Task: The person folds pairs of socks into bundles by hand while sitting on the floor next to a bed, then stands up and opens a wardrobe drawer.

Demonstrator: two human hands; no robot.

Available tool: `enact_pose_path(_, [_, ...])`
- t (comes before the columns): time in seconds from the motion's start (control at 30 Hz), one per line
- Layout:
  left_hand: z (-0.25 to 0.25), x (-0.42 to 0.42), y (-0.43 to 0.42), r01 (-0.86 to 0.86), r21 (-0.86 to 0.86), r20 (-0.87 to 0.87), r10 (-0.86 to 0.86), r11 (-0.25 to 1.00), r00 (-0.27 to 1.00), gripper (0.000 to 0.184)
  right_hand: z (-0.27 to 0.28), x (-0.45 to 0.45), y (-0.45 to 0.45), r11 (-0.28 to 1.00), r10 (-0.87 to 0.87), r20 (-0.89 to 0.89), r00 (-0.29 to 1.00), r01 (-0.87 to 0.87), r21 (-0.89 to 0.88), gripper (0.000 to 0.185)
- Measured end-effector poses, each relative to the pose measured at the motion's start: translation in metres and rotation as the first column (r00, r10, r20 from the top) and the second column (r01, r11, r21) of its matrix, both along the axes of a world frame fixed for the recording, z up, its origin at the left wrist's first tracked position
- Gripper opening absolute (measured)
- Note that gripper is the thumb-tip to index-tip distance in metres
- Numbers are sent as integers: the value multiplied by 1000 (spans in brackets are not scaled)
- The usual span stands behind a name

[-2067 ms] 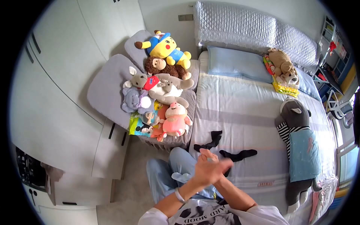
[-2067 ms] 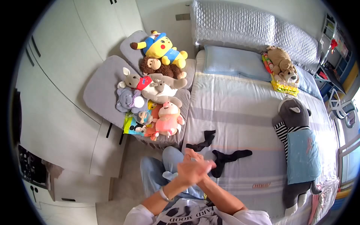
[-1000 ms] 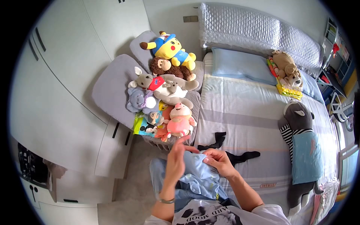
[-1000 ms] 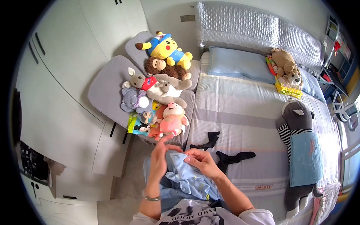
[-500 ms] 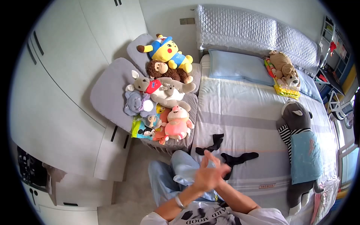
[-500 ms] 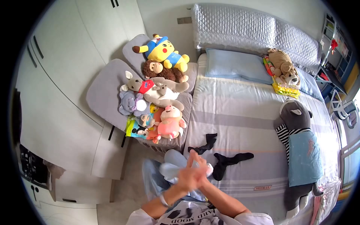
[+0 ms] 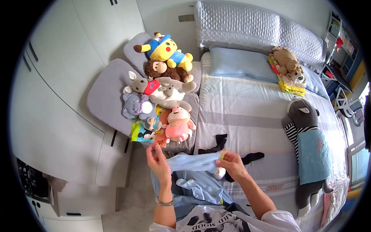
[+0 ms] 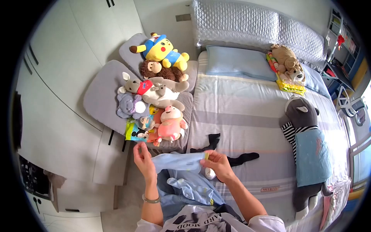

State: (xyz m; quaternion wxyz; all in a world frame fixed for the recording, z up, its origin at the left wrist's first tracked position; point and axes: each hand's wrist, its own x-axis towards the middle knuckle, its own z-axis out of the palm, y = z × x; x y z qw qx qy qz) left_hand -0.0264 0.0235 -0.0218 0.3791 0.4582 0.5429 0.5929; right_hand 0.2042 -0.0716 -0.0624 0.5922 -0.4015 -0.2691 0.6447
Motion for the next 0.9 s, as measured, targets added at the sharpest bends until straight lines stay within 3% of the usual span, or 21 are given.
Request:
enact_pose_path(0.03, [-3,1,-6,3,-1,3,-3,1000,1000,21,7,0,1,1000,-3,3,1000,3,-1,22])
enact_pose_path(0.1, [-8,8,-16,66,31,-255,-56,997,965,27,25,-3,5,992,-72,-32,997,75,102,28])
enact_pose_path(0.17, [7,22,-25,111,97,-271,-81,989,959,35,33,-2,9,989,-12,-4,1000,13,150,31])
enact_pose_path(0.2, [14,27,-23,270,290,-465,-112,918,878,36,44,-4,10,984,44,49,998,-52,173,31])
enact_pose_path(0.27, [20,38,-29,447,423,-642,-87,788,761,38,57,-9,10,975,99,102,990,-117,189,32])
enact_pose_path(0.33, [22,50,-39,614,227,-307,-542,756,782,43,64,-14,11,961,93,143,985,-126,245,31])
enact_pose_path(0.37, [20,52,-40,613,232,-309,-541,755,782,43,67,-20,12,960,92,146,985,-127,250,31])
enact_pose_path(0.43, [13,57,-40,373,244,39,-393,895,919,46,67,-32,11,923,-95,246,965,-7,385,30])
enact_pose_path(0.47, [12,61,-41,328,266,96,-364,906,927,44,50,-28,12,899,-82,451,889,-129,418,27])
enact_pose_path(0.5, [11,62,-40,331,265,98,-367,905,925,44,41,-30,8,900,-85,453,887,-126,416,27])
enact_pose_path(0.57, [9,63,-37,124,411,115,-187,903,976,42,31,-32,1,988,-70,180,981,43,147,23])
enact_pose_path(0.6, [13,63,-36,91,358,174,-162,929,971,39,36,-37,-1,981,-139,196,971,108,163,20])
enact_pose_path(0.63, [14,64,-36,90,357,173,-161,930,972,39,37,-40,0,981,-138,195,971,107,162,20])
enact_pose_path(0.7, [16,68,-36,106,398,124,-168,911,978,36,38,-44,1,992,-47,28,998,44,119,22])
enact_pose_path(0.73, [18,67,-32,110,395,122,-171,912,978,36,36,-41,0,990,45,22,999,-48,133,30])
enact_pose_path(0.77, [18,62,-26,83,417,62,-119,905,991,35,40,-36,-4,972,201,97,975,-211,104,38])
enact_pose_path(0.8, [19,56,-21,56,438,2,-63,897,998,33,33,-29,-6,928,338,306,890,-369,46,37])
enact_pose_path(0.83, [23,52,-18,55,430,-2,-59,901,998,33,28,-26,-7,863,458,487,744,-504,-42,37])
enact_pose_path(0.9, [33,42,-11,15,440,52,-42,898,998,32,17,-30,-12,897,370,495,786,-442,31,34])
